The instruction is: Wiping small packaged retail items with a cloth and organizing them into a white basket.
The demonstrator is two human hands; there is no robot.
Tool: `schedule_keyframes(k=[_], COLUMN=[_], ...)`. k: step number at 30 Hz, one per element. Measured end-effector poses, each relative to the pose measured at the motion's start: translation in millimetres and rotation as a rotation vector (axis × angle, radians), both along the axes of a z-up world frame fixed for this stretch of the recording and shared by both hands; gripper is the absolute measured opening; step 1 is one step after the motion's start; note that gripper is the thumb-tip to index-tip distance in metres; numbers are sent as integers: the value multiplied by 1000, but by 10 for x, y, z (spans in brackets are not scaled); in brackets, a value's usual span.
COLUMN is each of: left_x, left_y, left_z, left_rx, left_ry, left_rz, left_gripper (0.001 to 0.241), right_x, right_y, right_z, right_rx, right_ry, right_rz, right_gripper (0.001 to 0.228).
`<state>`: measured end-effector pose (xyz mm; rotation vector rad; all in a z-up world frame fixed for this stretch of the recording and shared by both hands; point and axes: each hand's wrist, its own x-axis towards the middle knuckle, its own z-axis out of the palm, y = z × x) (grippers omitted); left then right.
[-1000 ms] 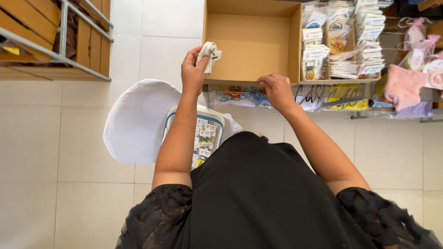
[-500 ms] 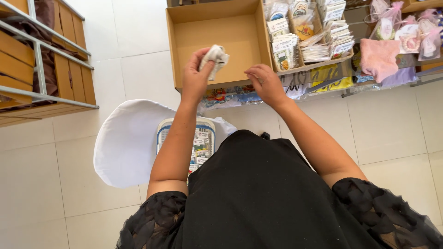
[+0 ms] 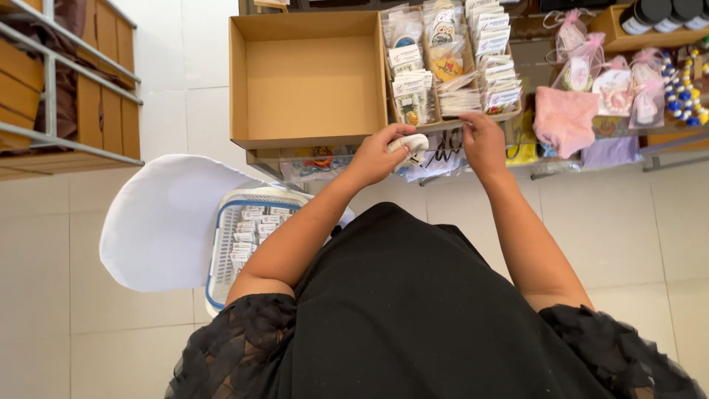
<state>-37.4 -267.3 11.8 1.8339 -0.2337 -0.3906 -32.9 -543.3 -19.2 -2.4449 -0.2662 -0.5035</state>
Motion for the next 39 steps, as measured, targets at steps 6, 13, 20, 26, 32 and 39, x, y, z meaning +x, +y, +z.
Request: schedule_keyframes(k=[6,13,20,26,32,39], left_x=[106,348,161,102,113,19], left_y=[-689,-1259,-1338,-1291,-1268,-1015], left_z=[-151,-1061,-1065,-1010,-970,-646], left_rx=[126,221,214,210,193,-173], left_ry=[-194,-191,-217,-213,-141,-30], left_rz=[67,271,401,452,459,350], left_gripper=[40,44,42,38,36,36], right_x=[278,347,400,326,252,156], right_y=[-390,-627,-722,-713,-701,-695], right_z=[-303,-315,-416,-448,-450,-158], right_rx=[-89,-175,-231,-202,-183,-160], right_ry=[59,308,372,430,434,368], right_rz=[81,61,67,25,15,152], right_gripper=[16,17,17,18,19,20])
